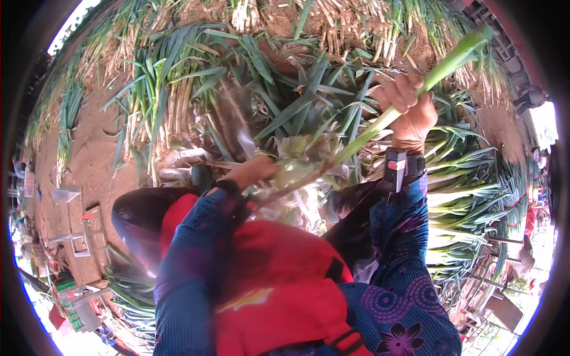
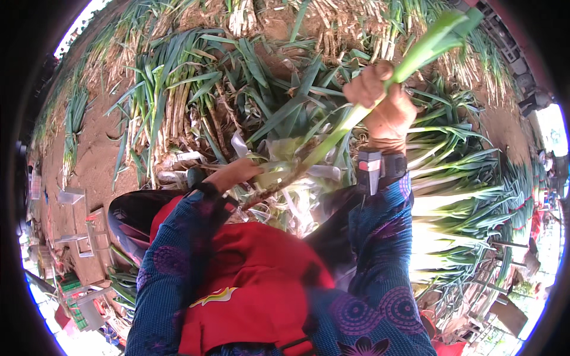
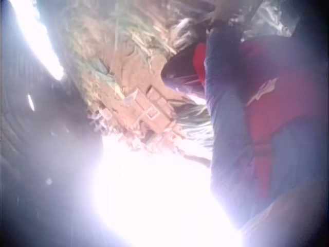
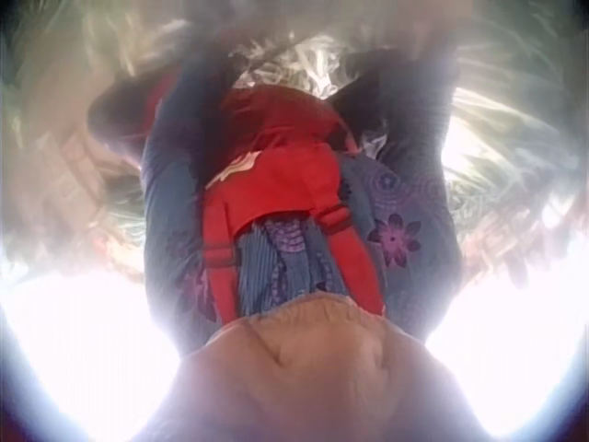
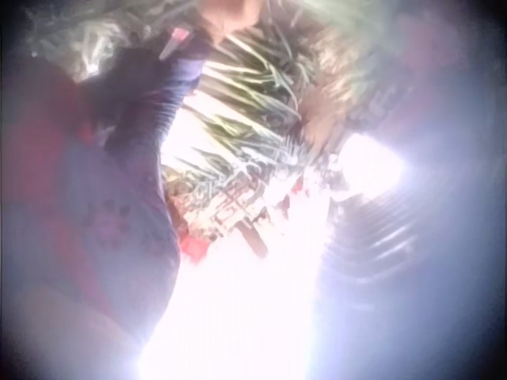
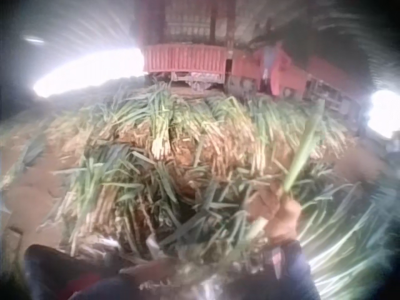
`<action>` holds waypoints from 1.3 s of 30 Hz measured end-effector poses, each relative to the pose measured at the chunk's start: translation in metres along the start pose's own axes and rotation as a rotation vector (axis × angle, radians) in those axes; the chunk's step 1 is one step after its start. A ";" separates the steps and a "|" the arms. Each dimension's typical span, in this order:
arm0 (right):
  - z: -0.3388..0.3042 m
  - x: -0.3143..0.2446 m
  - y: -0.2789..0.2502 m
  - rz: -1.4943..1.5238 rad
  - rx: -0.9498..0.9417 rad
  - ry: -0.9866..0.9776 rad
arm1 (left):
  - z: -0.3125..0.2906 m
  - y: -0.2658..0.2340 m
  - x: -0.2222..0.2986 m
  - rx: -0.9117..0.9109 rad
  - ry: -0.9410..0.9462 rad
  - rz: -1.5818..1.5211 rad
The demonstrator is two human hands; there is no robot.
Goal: The person peels the outer layers from a leek by hand, wraps a plastic strip around the white part, and places it onto a pile. This process is repeated with other leeks, one at a time, while the person occasionally moves aside loose leaves to reach more leeks.
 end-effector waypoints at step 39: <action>-0.016 0.028 -0.039 -0.373 0.700 0.154 | 0.006 -0.004 0.184 0.384 0.353 -0.259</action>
Point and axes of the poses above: each hand's wrist, its own z-axis towards the middle knuckle, its own y-axis out of the palm, x = y × z, the point moved 5 cm from there along z, towards the middle knuckle, and after that the axes turned 1 degree about y, right-handed, at the moved point
